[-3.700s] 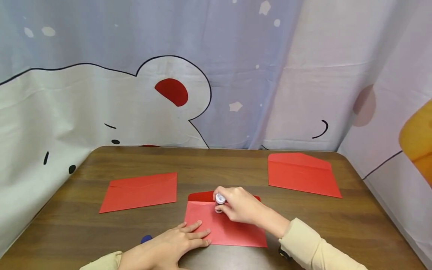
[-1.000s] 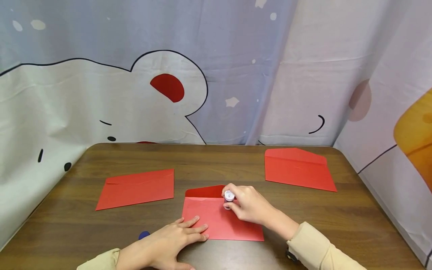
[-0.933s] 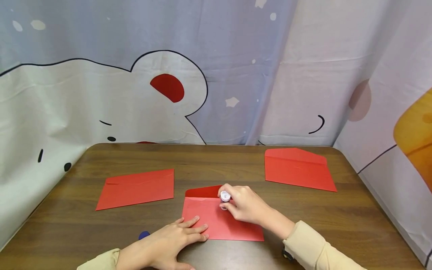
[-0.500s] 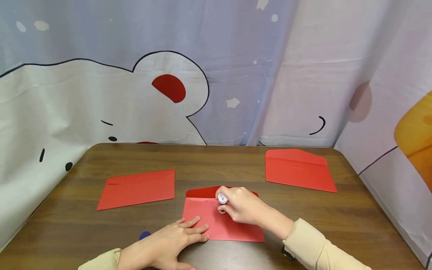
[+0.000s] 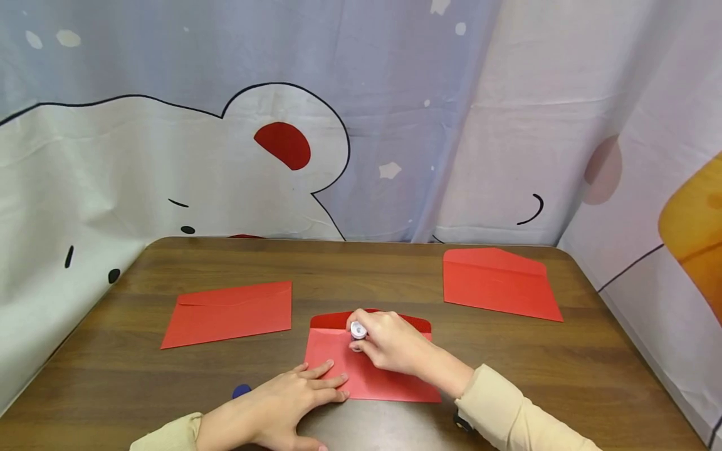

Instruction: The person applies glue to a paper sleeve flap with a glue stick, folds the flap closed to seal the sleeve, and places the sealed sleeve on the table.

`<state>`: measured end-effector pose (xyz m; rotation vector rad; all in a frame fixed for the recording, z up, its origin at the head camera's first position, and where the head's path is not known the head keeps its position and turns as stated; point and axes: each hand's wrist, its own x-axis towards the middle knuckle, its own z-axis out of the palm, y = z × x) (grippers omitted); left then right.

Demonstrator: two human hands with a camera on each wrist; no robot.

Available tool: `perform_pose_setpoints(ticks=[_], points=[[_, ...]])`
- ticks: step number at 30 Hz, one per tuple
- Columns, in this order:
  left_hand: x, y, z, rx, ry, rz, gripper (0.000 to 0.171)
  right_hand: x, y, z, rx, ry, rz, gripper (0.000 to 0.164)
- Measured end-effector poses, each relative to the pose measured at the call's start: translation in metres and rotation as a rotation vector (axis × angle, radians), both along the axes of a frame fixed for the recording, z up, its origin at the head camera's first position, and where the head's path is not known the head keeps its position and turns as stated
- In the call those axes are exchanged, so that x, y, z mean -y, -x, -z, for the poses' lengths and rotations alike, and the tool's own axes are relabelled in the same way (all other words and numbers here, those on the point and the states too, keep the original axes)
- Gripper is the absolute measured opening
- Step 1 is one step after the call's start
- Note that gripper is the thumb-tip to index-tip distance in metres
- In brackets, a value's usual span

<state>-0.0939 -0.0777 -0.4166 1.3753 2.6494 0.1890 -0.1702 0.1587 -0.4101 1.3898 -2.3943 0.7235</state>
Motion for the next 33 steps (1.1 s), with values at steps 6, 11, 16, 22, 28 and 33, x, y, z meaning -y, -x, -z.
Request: perform_pose_setpoints(ticks=[6, 11, 16, 22, 28, 33], points=[[0.001, 0.002, 0.003, 0.011, -0.006, 0.016, 0.06, -0.019, -0.006, -0.006, 0.067, -0.04, 0.004, 0.027], [0.001, 0.002, 0.003, 0.016, 0.001, 0.017, 0.062, -0.025, -0.002, -0.006, 0.055, -0.035, 0.022, 0.029], [0.0, 0.002, 0.002, 0.013, -0.002, 0.012, 0.062, -0.004, 0.001, -0.003, 0.034, -0.014, 0.005, 0.029], [-0.001, 0.002, 0.001, 0.015, -0.008, 0.01, 0.063, -0.005, -0.005, -0.005, 0.054, -0.042, -0.019, 0.027], [0.0, 0.001, 0.001, 0.03, -0.011, 0.0, 0.063, -0.031, -0.008, -0.011, 0.051, -0.059, 0.012, 0.03], [0.001, 0.001, 0.001, 0.032, -0.013, -0.002, 0.063, -0.026, -0.005, -0.008, 0.046, -0.054, 0.021, 0.029]])
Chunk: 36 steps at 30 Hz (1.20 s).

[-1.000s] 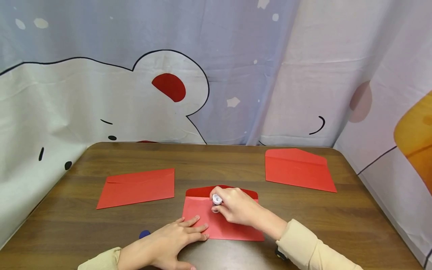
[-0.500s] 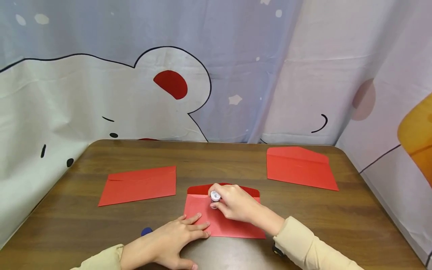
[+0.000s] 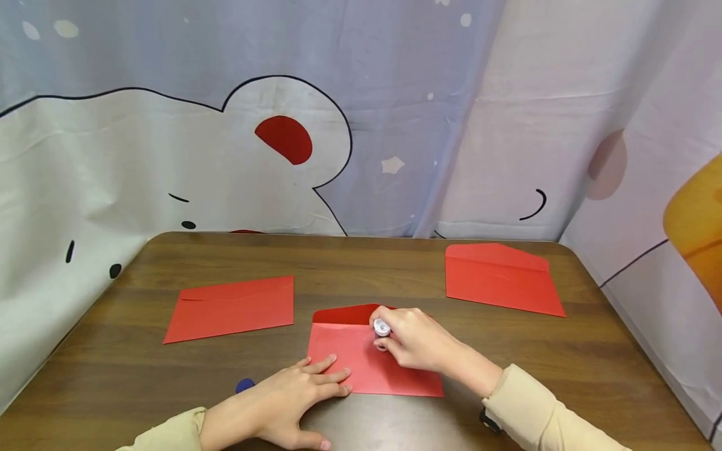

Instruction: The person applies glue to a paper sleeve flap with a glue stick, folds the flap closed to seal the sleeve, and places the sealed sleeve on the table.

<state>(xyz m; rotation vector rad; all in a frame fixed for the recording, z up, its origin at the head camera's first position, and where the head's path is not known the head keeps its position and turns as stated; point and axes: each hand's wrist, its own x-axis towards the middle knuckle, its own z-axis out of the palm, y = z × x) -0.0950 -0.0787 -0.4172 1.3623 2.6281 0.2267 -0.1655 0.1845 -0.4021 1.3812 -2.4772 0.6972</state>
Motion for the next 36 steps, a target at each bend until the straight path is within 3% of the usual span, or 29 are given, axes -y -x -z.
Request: perform_pose_setpoints(ticks=[6, 13, 22, 28, 36], points=[[-0.001, 0.0, 0.0, -0.014, -0.001, 0.002, 0.063, 0.033, 0.007, 0.003, 0.013, 0.008, -0.017, 0.025], [-0.001, 0.0, 0.0, -0.023, -0.005, 0.007, 0.062, 0.065, 0.014, 0.004, 0.093, 0.041, -0.042, 0.025], [-0.002, 0.001, -0.001, -0.009, -0.004, 0.006, 0.063, 0.101, 0.022, -0.001, 0.065, 0.015, -0.094, 0.026], [-0.003, 0.001, -0.001, -0.027, -0.005, 0.006, 0.063, 0.096, 0.023, -0.005, 0.041, -0.015, -0.077, 0.025], [-0.001, 0.0, 0.0, -0.014, 0.004, 0.0, 0.062, 0.06, 0.017, -0.007, 0.087, -0.061, 0.007, 0.024]])
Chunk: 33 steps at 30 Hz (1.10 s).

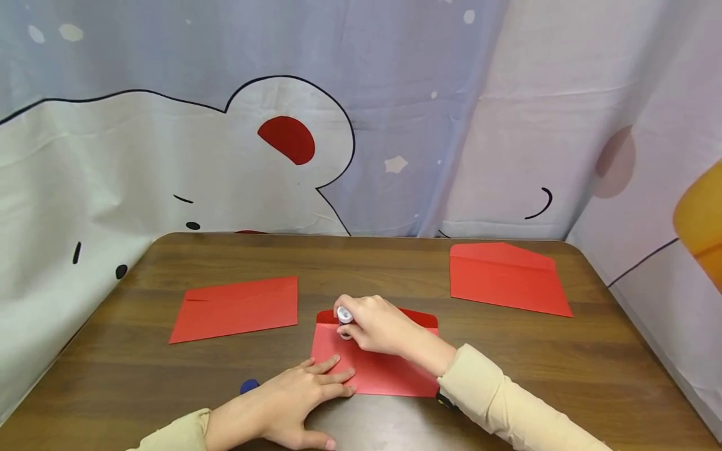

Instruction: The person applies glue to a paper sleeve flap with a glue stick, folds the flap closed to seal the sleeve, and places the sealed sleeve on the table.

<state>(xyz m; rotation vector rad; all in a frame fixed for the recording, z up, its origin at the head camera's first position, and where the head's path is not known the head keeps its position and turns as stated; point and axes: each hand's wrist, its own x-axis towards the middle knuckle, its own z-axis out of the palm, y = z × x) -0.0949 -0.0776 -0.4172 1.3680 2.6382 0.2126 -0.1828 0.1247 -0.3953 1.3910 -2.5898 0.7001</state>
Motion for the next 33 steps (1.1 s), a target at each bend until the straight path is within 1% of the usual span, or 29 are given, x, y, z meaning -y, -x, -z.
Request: perform_pose_setpoints(ticks=[6, 11, 14, 19, 23, 27, 30, 33], points=[[0.001, 0.001, 0.0, 0.052, 0.012, -0.013, 0.063, -0.037, -0.004, 0.006, -0.047, 0.04, 0.037, 0.025], [0.001, 0.0, 0.0, 0.055, 0.008, -0.015, 0.063, -0.068, -0.01, 0.01, -0.084, 0.071, 0.08, 0.028], [0.002, 0.0, 0.0, 0.051, 0.005, -0.015, 0.063, -0.085, -0.014, 0.011, -0.104, 0.074, 0.128, 0.029], [0.003, -0.001, 0.0, 0.049, -0.003, -0.022, 0.063, -0.106, -0.02, 0.011, -0.1, 0.071, 0.219, 0.03], [0.003, -0.001, 0.0, 0.05, -0.008, -0.023, 0.063, -0.116, -0.022, 0.01, -0.12, 0.061, 0.273, 0.03], [0.002, -0.001, 0.0, 0.053, -0.012, -0.02, 0.062, -0.12, -0.022, 0.009, -0.148, 0.052, 0.312, 0.031], [0.001, -0.001, 0.0, 0.051, -0.013, -0.019, 0.063, -0.118, -0.022, 0.009, -0.161, 0.053, 0.327, 0.032], [-0.001, 0.0, 0.0, 0.049, -0.008, -0.017, 0.063, -0.11, -0.021, 0.009, -0.152, 0.062, 0.32, 0.031]])
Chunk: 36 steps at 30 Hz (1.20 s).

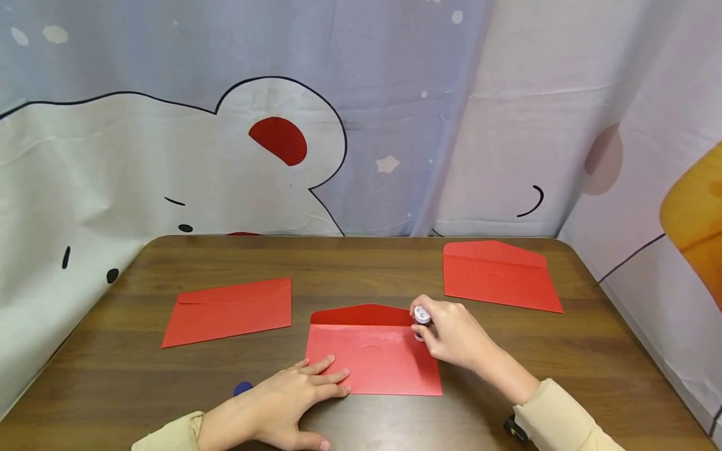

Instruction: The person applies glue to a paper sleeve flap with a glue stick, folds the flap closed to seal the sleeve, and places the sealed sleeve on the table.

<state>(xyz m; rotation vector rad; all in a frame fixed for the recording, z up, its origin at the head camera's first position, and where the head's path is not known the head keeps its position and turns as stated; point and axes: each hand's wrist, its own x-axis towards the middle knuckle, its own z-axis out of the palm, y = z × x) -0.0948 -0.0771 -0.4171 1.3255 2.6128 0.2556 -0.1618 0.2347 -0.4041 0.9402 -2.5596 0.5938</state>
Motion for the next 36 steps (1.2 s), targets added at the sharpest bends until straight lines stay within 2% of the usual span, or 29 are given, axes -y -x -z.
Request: perform_pose_setpoints(ticks=[9, 16, 24, 29, 36], points=[[0.001, 0.001, -0.001, 0.013, 0.007, -0.007, 0.063, 0.059, 0.011, 0.001, 0.05, 0.017, -0.166, 0.027], [0.001, 0.0, 0.002, -0.037, 0.0, 0.007, 0.062, 0.102, 0.021, 0.0, 0.14, 0.028, -0.281, 0.025], [0.001, 0.001, 0.003, -0.063, 0.003, 0.023, 0.063, 0.144, 0.024, 0.001, 0.119, 0.03, -0.404, 0.023], [0.001, 0.002, 0.002, -0.063, 0.014, 0.032, 0.064, 0.158, 0.027, -0.002, 0.145, 0.007, -0.417, 0.023], [0.001, 0.002, 0.0, -0.076, 0.034, 0.024, 0.064, 0.156, 0.027, -0.002, 0.107, -0.019, -0.313, 0.024]])
